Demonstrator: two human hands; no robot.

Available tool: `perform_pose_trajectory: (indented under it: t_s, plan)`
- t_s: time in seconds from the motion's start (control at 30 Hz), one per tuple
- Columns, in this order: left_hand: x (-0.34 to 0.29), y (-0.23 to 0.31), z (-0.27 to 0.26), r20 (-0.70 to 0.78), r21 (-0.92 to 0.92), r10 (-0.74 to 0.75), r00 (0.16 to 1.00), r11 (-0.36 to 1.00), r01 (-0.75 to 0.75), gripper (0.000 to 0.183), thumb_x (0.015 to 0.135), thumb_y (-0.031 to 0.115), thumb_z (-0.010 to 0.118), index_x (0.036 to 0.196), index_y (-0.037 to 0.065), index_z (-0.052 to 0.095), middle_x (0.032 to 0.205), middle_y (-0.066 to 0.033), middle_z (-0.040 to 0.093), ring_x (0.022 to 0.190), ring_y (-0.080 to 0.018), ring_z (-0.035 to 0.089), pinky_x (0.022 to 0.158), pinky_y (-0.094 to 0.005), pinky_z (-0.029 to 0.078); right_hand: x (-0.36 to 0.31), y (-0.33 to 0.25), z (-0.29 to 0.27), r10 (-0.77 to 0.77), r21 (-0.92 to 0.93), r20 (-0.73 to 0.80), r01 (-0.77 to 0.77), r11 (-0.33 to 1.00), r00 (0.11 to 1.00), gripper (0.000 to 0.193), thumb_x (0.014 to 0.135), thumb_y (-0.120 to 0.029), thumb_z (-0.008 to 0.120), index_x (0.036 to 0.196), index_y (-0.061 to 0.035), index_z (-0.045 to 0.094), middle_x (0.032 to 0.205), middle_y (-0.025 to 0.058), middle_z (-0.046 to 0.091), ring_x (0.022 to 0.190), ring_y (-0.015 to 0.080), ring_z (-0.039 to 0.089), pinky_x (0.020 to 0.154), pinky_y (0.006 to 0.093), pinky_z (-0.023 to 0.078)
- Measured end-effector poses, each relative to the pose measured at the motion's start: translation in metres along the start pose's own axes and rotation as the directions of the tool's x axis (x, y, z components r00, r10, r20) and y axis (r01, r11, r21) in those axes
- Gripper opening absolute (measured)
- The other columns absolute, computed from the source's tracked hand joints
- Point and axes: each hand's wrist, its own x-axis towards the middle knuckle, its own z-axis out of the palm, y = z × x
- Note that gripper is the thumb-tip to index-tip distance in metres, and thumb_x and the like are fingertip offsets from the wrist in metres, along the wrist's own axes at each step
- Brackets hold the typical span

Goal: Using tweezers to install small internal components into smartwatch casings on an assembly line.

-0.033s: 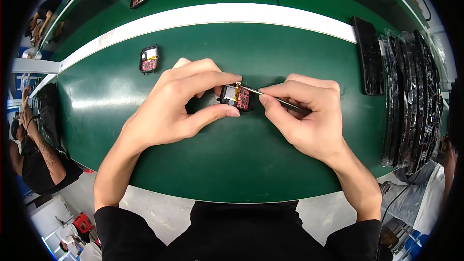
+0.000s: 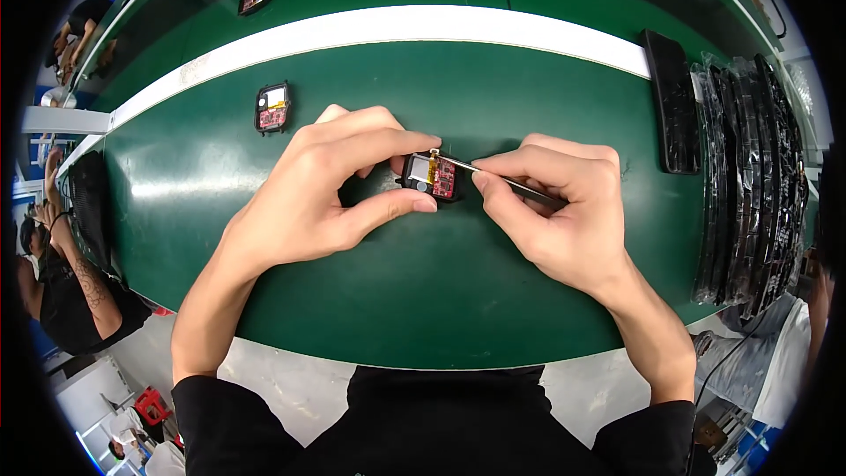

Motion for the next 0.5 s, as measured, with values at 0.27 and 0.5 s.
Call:
perform_pose_trajectory:
  t_s: [0.27,0.5]
  plan:
    - [0.0006,0.004,-0.0013,-0.003,-0.019,-0.034,0.999,0.999,0.034,0.053,0.08,0.02,0.097,0.128,0.004,0.081,0.089,-0.0055,0.068,0.074,-0.0191,0.051,0.077,-0.0348,0.039,-0.0013,0.0041,0.0032,-0.061,0.015,-0.037,0.061,0.998,0.997,0.011,0.088,0.002,0.084,0.099,0.0012,0.086,0.065,0.0015,0.065,0.053,0.0041,0.049,0.048,0.0265,0.031]
    - [0.0025,0.0057,-0.002,0.002,0.009,-0.028,1.0,1.0,0.028,0.051,0.08,0.018,0.097,0.127,0.004,0.081,0.088,-0.005,0.068,0.074,-0.0183,0.052,0.078,-0.0344,0.04,-0.0013,0.0032,0.0035,-0.018,0.005,-0.051,0.019,1.0,0.999,0.011,0.087,0.003,0.085,0.098,0.001,0.086,0.065,0.0017,0.064,0.052,0.0043,0.048,0.048,0.0268,0.03]
